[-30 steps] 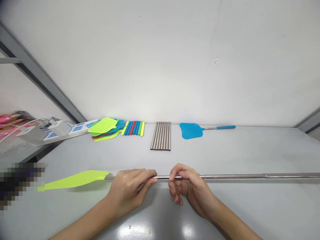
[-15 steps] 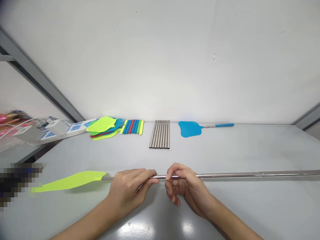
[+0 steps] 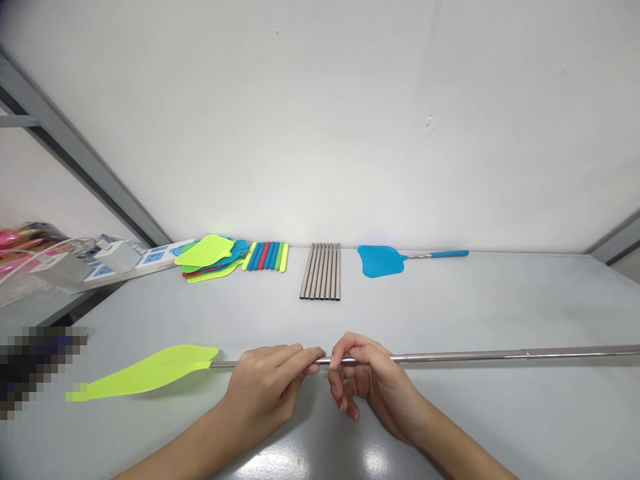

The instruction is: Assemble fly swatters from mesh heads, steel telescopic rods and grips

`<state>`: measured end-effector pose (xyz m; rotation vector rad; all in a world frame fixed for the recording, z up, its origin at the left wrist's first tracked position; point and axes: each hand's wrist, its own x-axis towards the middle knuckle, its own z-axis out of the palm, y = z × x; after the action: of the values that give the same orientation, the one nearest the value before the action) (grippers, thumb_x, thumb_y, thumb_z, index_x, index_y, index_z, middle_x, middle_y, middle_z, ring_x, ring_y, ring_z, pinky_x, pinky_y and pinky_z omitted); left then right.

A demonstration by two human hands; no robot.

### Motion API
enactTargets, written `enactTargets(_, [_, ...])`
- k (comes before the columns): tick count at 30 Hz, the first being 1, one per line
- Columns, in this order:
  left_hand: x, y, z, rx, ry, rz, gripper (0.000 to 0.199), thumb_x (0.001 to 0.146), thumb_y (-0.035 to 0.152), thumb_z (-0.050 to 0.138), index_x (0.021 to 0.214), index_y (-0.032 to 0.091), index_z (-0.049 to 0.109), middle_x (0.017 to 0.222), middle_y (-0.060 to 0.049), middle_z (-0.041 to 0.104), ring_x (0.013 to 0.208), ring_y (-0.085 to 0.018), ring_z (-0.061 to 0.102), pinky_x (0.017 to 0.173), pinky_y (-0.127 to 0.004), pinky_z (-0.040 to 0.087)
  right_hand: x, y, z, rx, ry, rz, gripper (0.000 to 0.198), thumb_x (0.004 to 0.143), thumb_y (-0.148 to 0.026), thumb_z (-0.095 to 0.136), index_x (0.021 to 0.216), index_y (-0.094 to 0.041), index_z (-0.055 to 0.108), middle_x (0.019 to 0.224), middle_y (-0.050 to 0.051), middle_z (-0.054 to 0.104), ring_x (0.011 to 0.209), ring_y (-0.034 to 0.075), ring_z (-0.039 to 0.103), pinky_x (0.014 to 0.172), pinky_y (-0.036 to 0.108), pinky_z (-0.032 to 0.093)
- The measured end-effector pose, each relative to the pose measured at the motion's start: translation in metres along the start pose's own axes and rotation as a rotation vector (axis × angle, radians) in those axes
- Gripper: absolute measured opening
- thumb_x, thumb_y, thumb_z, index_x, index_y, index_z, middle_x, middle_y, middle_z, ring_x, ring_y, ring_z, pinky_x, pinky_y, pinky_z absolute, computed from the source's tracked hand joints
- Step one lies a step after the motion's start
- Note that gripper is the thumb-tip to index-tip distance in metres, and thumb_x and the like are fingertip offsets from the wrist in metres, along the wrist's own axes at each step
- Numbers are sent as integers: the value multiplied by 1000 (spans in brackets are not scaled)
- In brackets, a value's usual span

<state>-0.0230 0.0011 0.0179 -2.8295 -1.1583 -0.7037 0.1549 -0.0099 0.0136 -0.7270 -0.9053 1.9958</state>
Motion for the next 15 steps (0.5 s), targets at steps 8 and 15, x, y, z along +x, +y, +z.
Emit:
enactTargets(8, [0,3,0,-17,-24,-38,18,81,19,37,86,22,54,55,3,53,47,-12,50,44,-23,32,0,2,-2,-6,-8,8,21,79,-28,36,72,-17,51,55,2,51,50,13,47,41,21,30])
enactTargets(15, [4,0,-1,-60,-72,-49,21,85,22,34,94,22,53,61,2,56,54,-12,52,49,-23,35,2,-1,-5,-106,120,-80,23,80,-22,35,81,-14,57,64,2,50,52,11,46,45,21,34])
